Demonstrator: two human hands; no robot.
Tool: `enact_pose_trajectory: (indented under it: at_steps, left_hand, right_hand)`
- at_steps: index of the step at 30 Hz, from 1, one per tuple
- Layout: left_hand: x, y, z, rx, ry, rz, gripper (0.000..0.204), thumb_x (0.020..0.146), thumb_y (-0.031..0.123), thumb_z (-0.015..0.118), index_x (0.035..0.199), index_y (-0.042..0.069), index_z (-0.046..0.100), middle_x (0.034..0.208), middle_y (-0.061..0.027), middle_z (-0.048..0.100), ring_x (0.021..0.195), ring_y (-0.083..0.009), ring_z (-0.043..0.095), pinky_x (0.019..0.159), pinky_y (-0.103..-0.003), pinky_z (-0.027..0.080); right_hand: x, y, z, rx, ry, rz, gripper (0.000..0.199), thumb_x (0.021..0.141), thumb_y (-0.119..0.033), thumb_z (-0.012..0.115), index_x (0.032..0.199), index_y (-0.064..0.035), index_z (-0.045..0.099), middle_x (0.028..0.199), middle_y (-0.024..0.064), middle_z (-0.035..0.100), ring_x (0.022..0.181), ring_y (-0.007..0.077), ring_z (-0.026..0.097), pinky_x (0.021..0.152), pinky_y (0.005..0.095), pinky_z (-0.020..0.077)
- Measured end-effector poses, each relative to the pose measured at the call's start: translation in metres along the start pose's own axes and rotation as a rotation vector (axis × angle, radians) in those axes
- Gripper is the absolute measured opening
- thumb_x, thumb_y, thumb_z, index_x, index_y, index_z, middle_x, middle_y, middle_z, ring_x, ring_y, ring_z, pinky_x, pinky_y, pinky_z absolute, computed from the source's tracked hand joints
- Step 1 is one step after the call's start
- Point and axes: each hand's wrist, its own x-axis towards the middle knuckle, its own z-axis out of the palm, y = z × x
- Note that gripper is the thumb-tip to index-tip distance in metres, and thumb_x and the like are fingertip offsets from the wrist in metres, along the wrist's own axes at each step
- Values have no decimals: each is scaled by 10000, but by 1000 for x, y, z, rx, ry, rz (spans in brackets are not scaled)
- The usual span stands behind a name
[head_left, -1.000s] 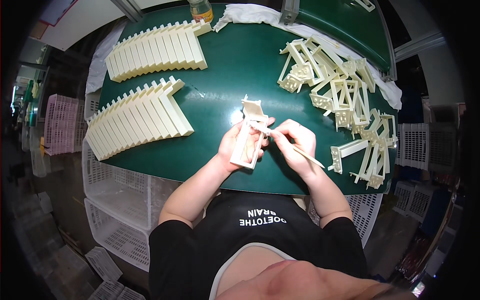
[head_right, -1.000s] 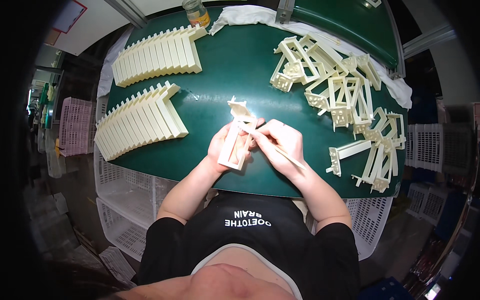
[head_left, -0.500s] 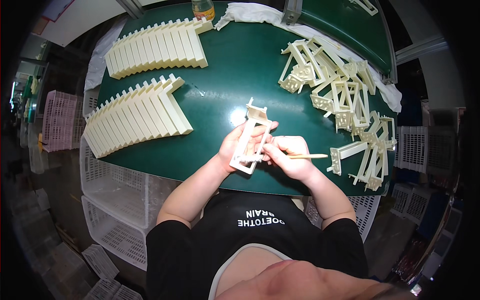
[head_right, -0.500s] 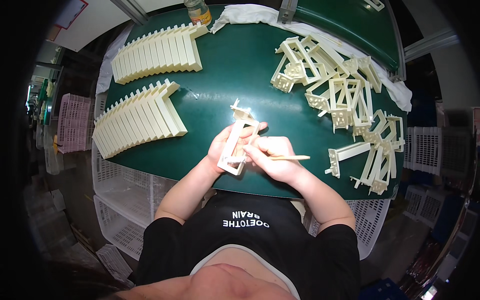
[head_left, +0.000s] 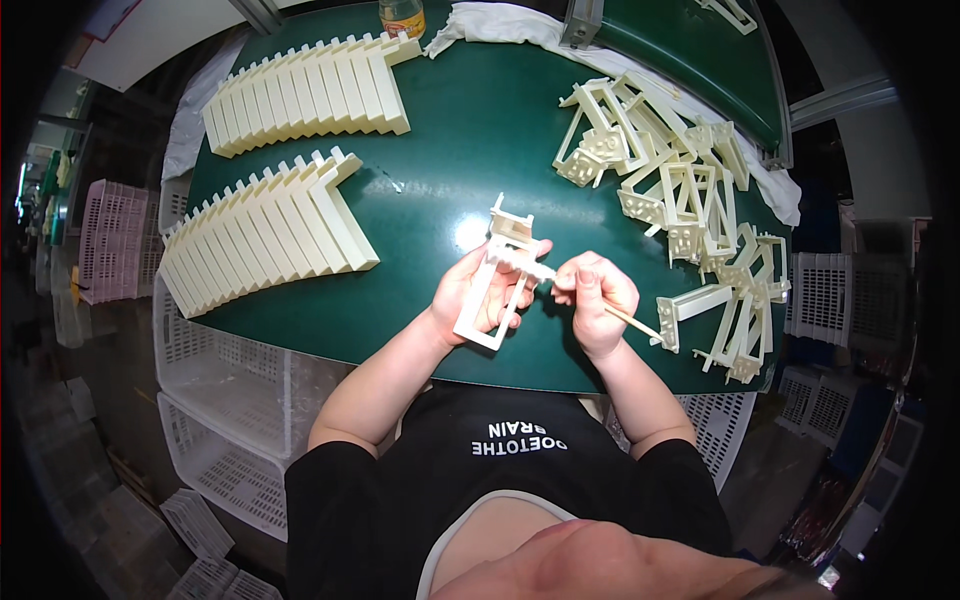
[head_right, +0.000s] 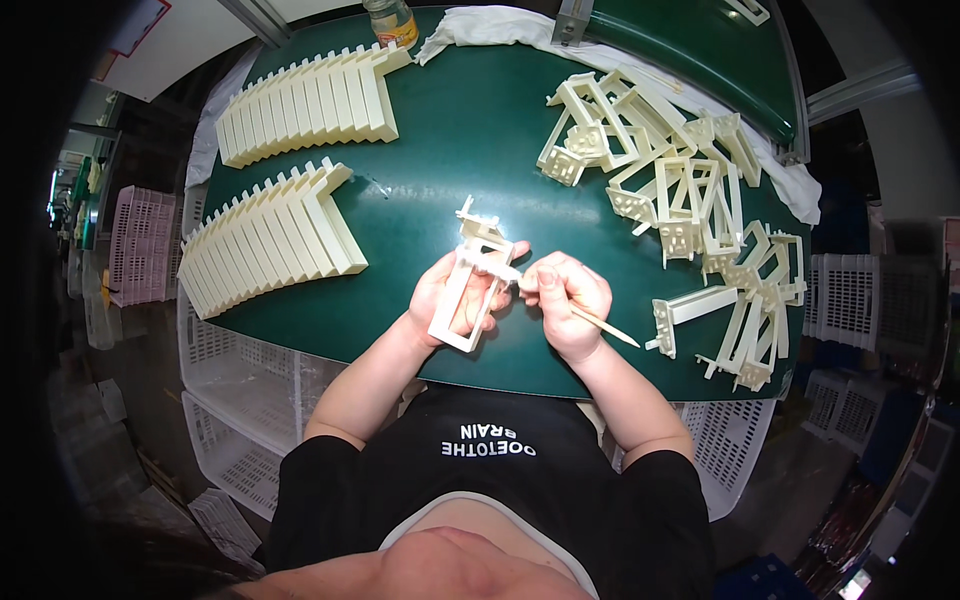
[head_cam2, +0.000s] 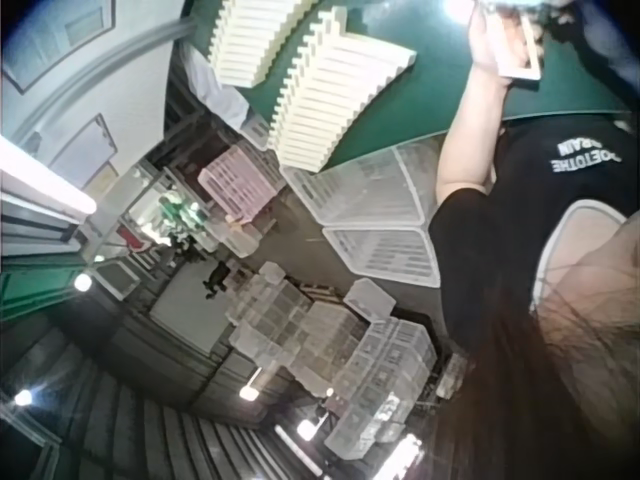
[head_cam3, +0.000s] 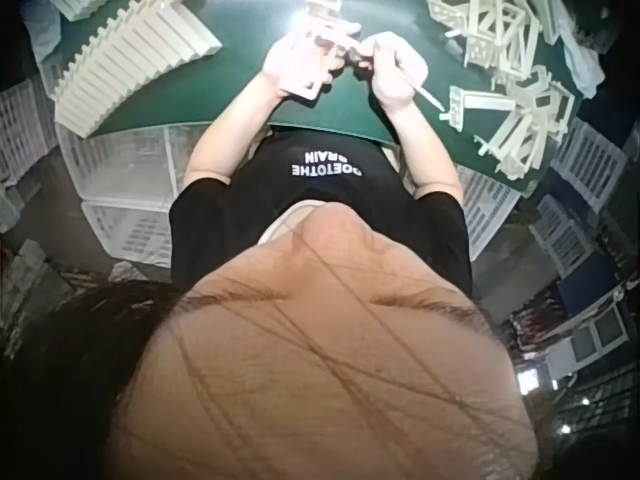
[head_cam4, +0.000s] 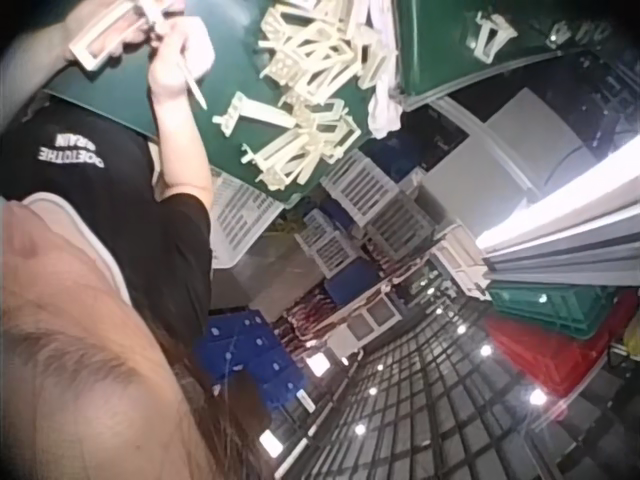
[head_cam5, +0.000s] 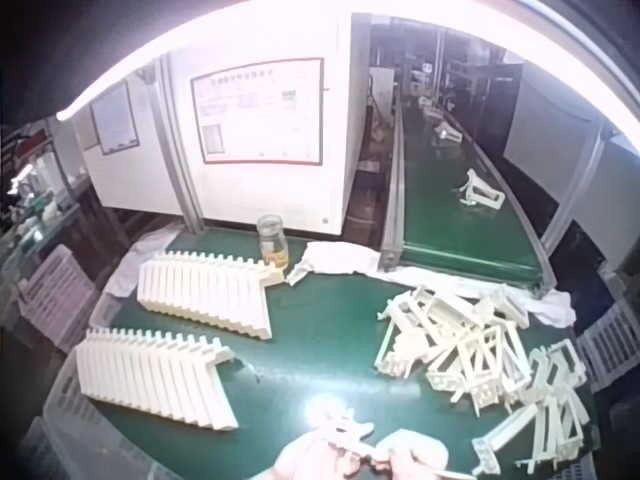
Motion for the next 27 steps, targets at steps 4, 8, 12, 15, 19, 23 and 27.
enact_pose_trajectory:
  at_steps: [4, 8, 12, 15, 19, 23, 27]
  left_hand:
    - [-2, 0, -3, -34, -21, -54, 658, 988, 471, 254, 1462, 17, 209, 1049, -123, 571, 862, -227, 609, 662, -386, 566]
    - [-5, 0, 0, -53, -12, -56, 664, 988, 473, 245, 1462, 10, 203, 1045, -121, 568, 878, -231, 610, 664, -398, 565]
    - [-4, -2, -8, -64, -46, -55, 668, 988, 476, 240, 1461, 7, 202, 1040, -126, 571, 881, -237, 619, 663, -412, 567]
    - [-6, -2, -11, -151, -114, -89, 627, 980, 440, 273, 1479, 68, 193, 1221, -192, 505, 998, -294, 580, 731, -442, 507]
    - [-2, -1, -19, -201, -155, -143, 629, 979, 434, 284, 1482, 71, 183, 1201, -189, 517, 973, -287, 577, 728, -445, 506]
    - [-5, -1, -16, -93, -133, -103, 616, 975, 418, 302, 1478, 76, 205, 1194, -174, 520, 926, -279, 570, 726, -451, 513]
    - [-6, -3, -15, -131, -93, -113, 636, 968, 429, 316, 1482, 76, 190, 1175, -173, 523, 932, -282, 564, 730, -461, 520]
  right_hand:
    - [6, 4, 2, -260, -71, -100, 239, 953, -73, 524, 750, 36, 588, 727, 96, 595, 537, 98, 507, 499, 214, 422]
    - [5, 8, 4, -219, -88, -59, 251, 957, -81, 519, 739, 34, 569, 712, 81, 580, 534, 87, 498, 485, 206, 410]
    - [1, 5, 1, -102, -38, 128, 226, 934, -44, 535, 725, 23, 590, 669, 55, 595, 516, 78, 519, 478, 209, 426]
    - [-1, 4, 0, -168, -55, 23, 258, 955, -73, 509, 727, 29, 571, 683, 73, 590, 515, 84, 515, 478, 207, 422]
    - [0, 6, -3, -226, -46, -15, 275, 966, -76, 491, 722, 36, 553, 705, 87, 588, 521, 89, 507, 480, 207, 418]
    - [-7, 0, 1, -187, -87, 41, 277, 967, -72, 487, 720, 35, 553, 692, 80, 581, 524, 86, 503, 480, 209, 418]
    - [-1, 7, 0, -228, -2, -6, 246, 939, -45, 521, 707, 18, 575, 653, 52, 574, 493, 98, 515, 469, 221, 415]
